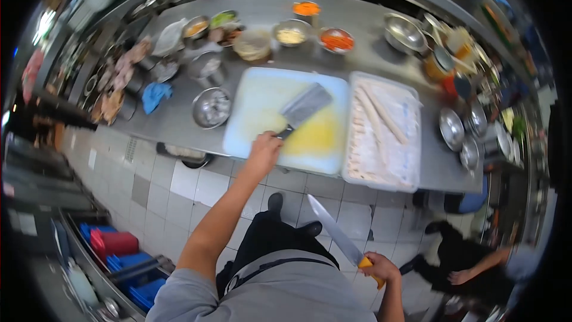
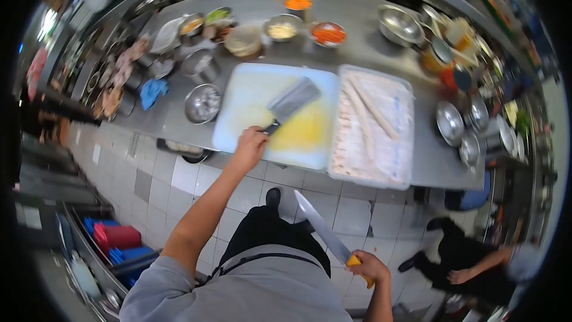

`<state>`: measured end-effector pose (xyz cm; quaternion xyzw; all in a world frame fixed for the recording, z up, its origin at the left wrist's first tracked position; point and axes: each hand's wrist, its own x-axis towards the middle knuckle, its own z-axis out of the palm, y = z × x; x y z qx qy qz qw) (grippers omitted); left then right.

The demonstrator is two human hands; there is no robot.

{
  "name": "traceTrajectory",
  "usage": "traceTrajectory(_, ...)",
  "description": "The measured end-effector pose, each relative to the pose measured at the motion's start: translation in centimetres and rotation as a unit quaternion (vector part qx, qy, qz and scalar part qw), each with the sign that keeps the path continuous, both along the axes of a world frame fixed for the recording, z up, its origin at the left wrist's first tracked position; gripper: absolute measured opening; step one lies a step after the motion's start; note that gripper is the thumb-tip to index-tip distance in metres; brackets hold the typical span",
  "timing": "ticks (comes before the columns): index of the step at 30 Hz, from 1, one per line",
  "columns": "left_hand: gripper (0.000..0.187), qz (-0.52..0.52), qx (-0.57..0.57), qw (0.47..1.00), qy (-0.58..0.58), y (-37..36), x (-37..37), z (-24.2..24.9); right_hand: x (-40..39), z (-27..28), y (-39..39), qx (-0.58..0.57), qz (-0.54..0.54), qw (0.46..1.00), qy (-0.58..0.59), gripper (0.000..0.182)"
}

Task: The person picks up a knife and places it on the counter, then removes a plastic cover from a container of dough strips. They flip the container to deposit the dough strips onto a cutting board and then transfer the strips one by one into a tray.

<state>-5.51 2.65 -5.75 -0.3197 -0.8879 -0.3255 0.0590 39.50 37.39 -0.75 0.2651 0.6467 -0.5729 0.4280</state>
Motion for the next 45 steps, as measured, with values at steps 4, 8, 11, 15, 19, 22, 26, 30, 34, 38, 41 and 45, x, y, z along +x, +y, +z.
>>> traceTrajectory(4,0.029,0.066,0.107,0.992,0.011,-3.5,-0.2,4.6,-1.9,3.3,-0.4,-0.022,-0.055,0.998,0.018,0.037)
traceTrajectory(8,0.032,0.2,0.157,0.966,0.054,-13.3,-5.2,4.4,-5.1,5.5,-5.1,-0.027,-0.159,0.985,0.058,0.039)
traceTrajectory(11,0.034,0.286,0.187,0.94,0.014,-21.7,-11.6,3.7,-10.8,7.4,-11.1,-0.041,-0.221,0.968,0.11,0.038)
traceTrajectory(15,0.043,0.351,0.489,0.731,-0.321,-31.5,-19.9,-0.1,-24.3,9.5,-19.8,0.031,-0.02,0.972,0.23,0.044)
traceTrajectory(19,0.05,0.373,0.49,0.691,-0.379,-36.6,-20.7,-1.4,-38.3,9.0,-30.8,-0.003,0.104,0.947,0.303,0.058)
traceTrajectory(22,0.05,0.387,0.497,0.666,-0.398,-37.3,-18.1,-0.6,-45.9,9.4,-39.4,-0.071,0.1,0.951,0.283,0.065)
traceTrajectory(26,0.051,0.328,0.374,0.811,-0.309,-40.2,-13.8,2.3,-49.9,3.6,-48.0,0.025,0.1,0.88,0.463,0.075)
traceTrajectory(30,0.058,0.189,0.375,0.712,-0.563,-40.5,-9.1,7.5,-53.5,2.3,-54.7,0.047,0.086,0.887,0.451,0.074)
traceTrajectory(34,0.066,0.146,0.417,0.676,-0.59,-38.9,-7.6,7.6,-58.0,-4.0,-60.5,0.086,0.029,0.863,0.496,0.062)
traceTrajectory(38,0.072,0.229,0.439,0.701,-0.513,-38.6,-9.9,4.3,-58.3,-1.1,-57.1,0.069,0.198,0.853,0.478,0.049)
traceTrajectory(41,0.075,0.267,0.373,0.809,-0.367,-38.0,-10.5,3.3,-55.9,0.8,-50.9,0.024,0.184,0.841,0.509,0.04)
traceTrajectory(45,0.065,0.202,0.115,0.971,-0.051,-34.3,-11.1,5.4,-50.0,1.9,-38.8,0.094,0.019,0.87,0.483,0.029)
